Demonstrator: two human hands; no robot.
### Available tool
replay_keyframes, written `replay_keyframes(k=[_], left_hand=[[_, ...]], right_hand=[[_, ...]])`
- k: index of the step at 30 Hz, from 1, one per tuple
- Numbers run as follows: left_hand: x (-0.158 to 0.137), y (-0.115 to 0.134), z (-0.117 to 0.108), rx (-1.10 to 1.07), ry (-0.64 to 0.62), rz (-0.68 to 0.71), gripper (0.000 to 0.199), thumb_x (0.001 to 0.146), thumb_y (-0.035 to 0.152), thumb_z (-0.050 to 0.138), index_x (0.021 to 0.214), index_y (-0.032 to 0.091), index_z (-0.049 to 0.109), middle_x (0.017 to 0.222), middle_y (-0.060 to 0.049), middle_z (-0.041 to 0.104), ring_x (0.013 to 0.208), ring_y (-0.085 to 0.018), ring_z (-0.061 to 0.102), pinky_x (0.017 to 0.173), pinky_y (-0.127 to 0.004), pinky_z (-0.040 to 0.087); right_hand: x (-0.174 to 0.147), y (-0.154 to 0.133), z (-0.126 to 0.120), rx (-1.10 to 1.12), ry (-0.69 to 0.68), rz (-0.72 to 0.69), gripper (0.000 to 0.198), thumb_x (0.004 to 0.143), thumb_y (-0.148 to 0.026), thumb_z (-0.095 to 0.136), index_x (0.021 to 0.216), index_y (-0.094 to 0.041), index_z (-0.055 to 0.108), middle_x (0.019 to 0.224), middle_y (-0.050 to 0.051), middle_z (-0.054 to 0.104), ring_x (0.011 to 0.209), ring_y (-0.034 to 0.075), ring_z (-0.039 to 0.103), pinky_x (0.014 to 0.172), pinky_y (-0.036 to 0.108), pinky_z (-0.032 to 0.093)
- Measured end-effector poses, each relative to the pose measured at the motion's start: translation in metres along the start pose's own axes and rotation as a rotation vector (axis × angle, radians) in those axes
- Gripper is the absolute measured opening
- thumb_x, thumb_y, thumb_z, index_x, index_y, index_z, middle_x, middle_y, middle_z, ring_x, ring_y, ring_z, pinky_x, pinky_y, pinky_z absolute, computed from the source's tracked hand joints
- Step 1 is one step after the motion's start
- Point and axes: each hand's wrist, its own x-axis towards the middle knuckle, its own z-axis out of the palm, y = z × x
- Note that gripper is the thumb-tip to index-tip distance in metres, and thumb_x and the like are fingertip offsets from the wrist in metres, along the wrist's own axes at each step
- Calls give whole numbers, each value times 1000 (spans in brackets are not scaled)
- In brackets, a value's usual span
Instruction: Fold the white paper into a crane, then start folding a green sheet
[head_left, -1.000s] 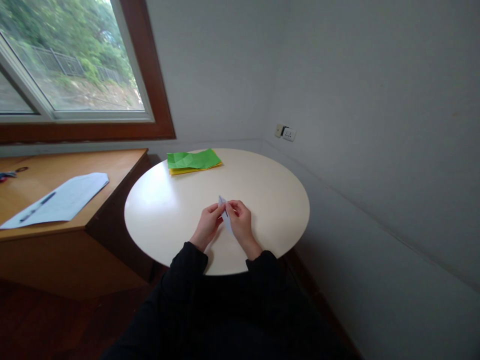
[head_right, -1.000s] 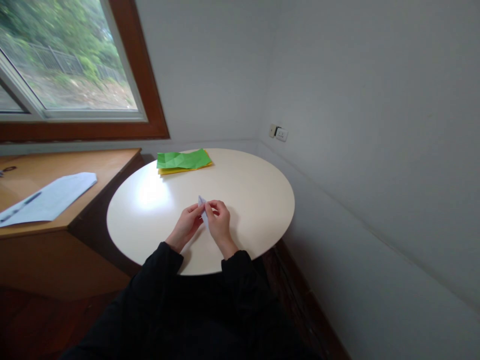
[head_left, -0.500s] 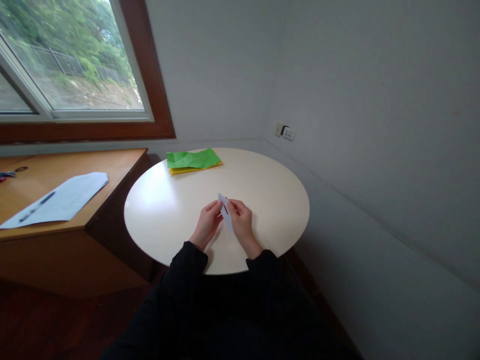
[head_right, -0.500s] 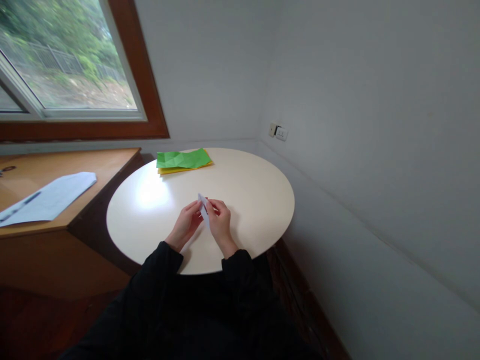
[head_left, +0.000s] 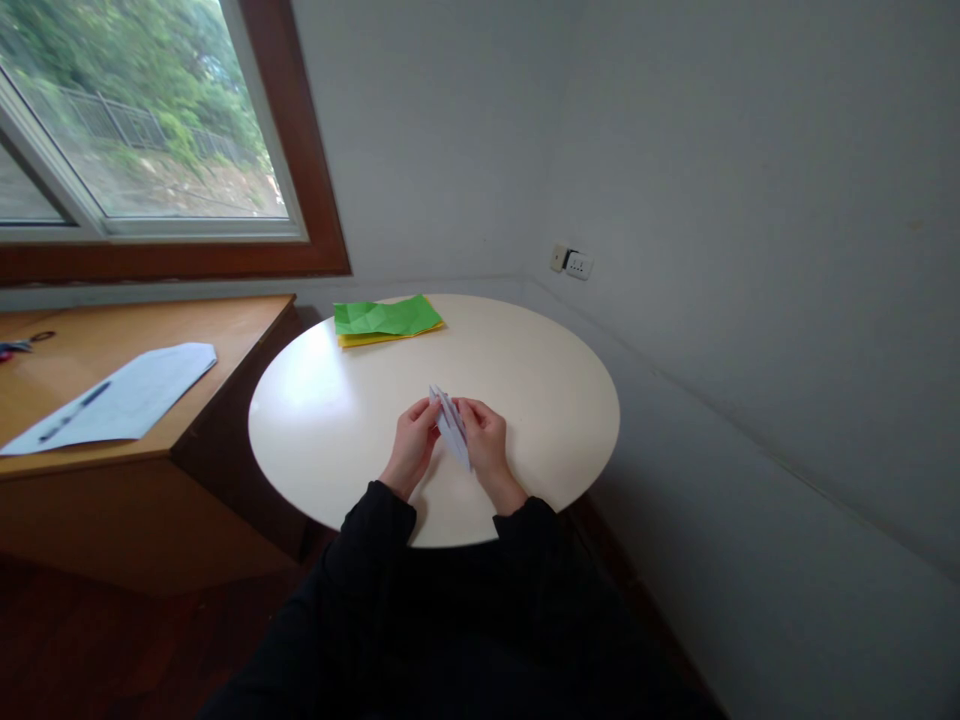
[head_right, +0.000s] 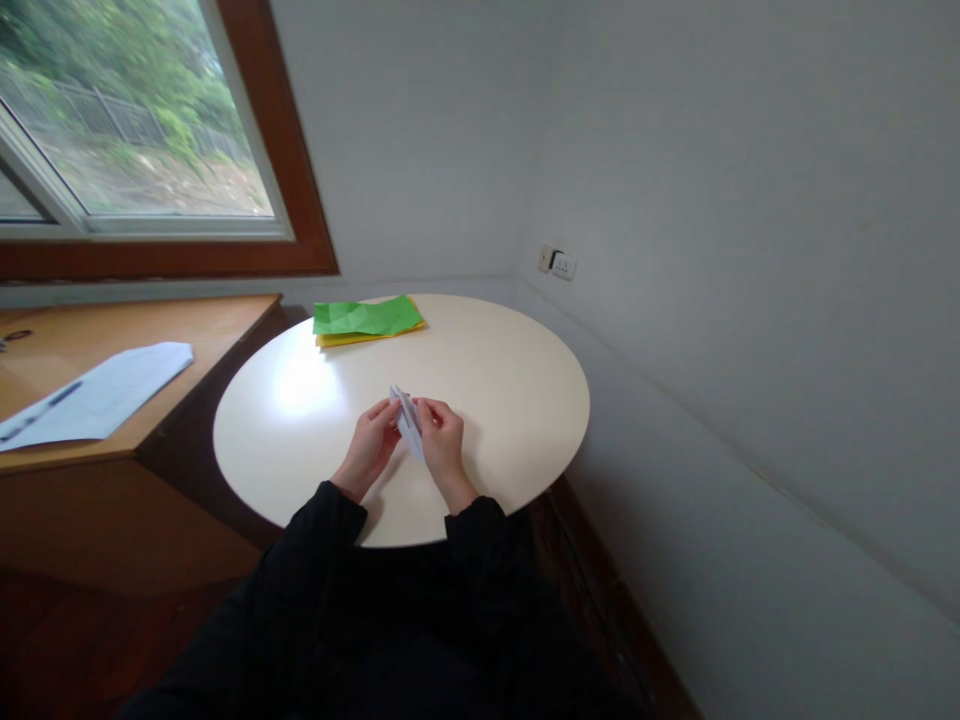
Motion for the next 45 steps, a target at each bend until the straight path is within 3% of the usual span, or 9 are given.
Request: replay_keyframes(k=[5, 10, 17, 21, 28, 35, 42, 45], left_hand=[[6, -3, -6, -66, 55, 10, 18, 66, 27, 72, 75, 13, 66, 66, 0, 62, 59, -9, 54, 58, -22, 42], [12, -2, -11, -145, 116, 5, 14, 71, 25, 69, 81, 15, 65, 67, 1, 61, 61, -9, 56, 63, -22, 45], [12, -3, -9, -159, 90, -12, 16, 72, 27, 68, 84, 17, 66, 71, 0, 61, 65, -9, 55, 65, -22, 44], [9, -3, -4, -75, 50, 34, 14, 69, 29, 70, 72, 17, 66, 69, 0, 61, 67, -11, 55, 66, -23, 42], [0, 0, 2, 69, 43, 66, 23, 60, 29, 76, 76, 13, 71, 81, -7, 69, 78, -16, 60, 78, -31, 43], [2, -3, -2, 67, 10, 53, 22, 60, 29, 77, 72, 12, 68, 72, -4, 67, 69, -13, 59, 75, -30, 44], [-3, 0, 3, 105, -108, 13, 30, 59, 27, 78, 83, 12, 67, 78, -5, 68, 73, -15, 62, 74, -28, 44], [-3, -1, 2, 130, -87, 30, 29, 59, 28, 79, 81, 13, 66, 75, -4, 68, 72, -14, 62, 73, -28, 44]], right_hand=[[1, 4, 0, 13, -40, 36, 22, 70, -36, 61, 79, -17, 66, 82, 6, 69, 77, 18, 63, 72, 33, 51], [0, 6, 1, -10, -105, 35, 26, 63, -30, 67, 86, -18, 64, 75, 1, 66, 71, 15, 63, 68, 30, 52], [-1, 10, 2, -26, -219, 40, 16, 65, -31, 67, 74, -18, 64, 72, 3, 68, 65, 17, 64, 66, 31, 53], [0, 9, 1, -32, -148, -2, 16, 67, -32, 65, 73, -18, 62, 69, 2, 67, 63, 17, 63, 62, 30, 52], [1, 6, -1, -27, -13, -26, 16, 68, -32, 64, 73, -18, 58, 67, 1, 63, 61, 14, 60, 60, 28, 50], [2, 6, -2, -59, 32, -41, 17, 69, -34, 63, 74, -18, 57, 68, 0, 62, 63, 14, 59, 61, 28, 50], [2, 7, -3, -62, 36, -40, 14, 68, -30, 63, 71, -19, 56, 66, 0, 61, 63, 15, 59, 62, 28, 48], [2, 6, -3, -88, 33, -23, 15, 68, -31, 63, 70, -18, 56, 66, 0, 60, 63, 15, 58, 62, 29, 47]])
